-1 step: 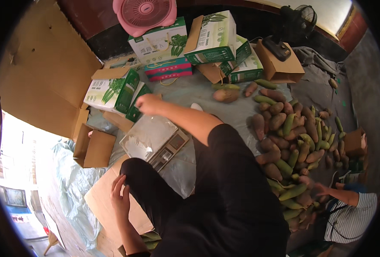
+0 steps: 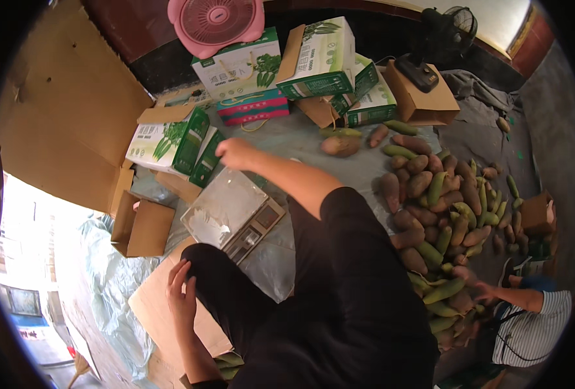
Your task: Sorting and weighing vegetables into paper bags using a digital scale.
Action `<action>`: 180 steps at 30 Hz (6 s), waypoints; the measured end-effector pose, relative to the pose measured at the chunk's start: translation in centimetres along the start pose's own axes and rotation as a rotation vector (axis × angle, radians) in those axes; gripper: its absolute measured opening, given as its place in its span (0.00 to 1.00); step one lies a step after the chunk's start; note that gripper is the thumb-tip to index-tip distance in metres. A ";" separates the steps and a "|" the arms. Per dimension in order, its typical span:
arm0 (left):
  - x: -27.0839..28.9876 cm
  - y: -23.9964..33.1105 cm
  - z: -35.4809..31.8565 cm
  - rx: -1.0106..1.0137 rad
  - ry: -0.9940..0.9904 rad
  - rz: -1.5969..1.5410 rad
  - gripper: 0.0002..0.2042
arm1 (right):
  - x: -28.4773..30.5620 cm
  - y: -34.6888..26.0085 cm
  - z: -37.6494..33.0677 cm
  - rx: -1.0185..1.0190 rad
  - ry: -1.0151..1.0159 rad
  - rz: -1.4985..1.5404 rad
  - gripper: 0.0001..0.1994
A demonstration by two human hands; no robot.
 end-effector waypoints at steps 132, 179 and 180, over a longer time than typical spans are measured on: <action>-0.6 -6.2 3.9 0.210 -0.162 0.456 0.29 | -3.0 -6.6 0.1 0.357 0.224 -0.585 0.12; -4.5 -6.7 4.7 0.229 -0.360 0.615 0.26 | 10.8 23.4 -35.9 -0.737 0.039 -0.154 0.08; -4.9 -6.6 4.8 0.218 -0.367 0.608 0.27 | 9.2 26.4 -39.6 -0.774 0.006 -0.160 0.07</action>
Point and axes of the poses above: each hand's wrist, its own z-axis towards the middle knuckle, its own x-axis out of the back of the hand, y = z × x, the point moved 7 cm from there along z, towards the middle knuckle, and after that the axes turned 5 degrees about -x, right-handed, at the moved point
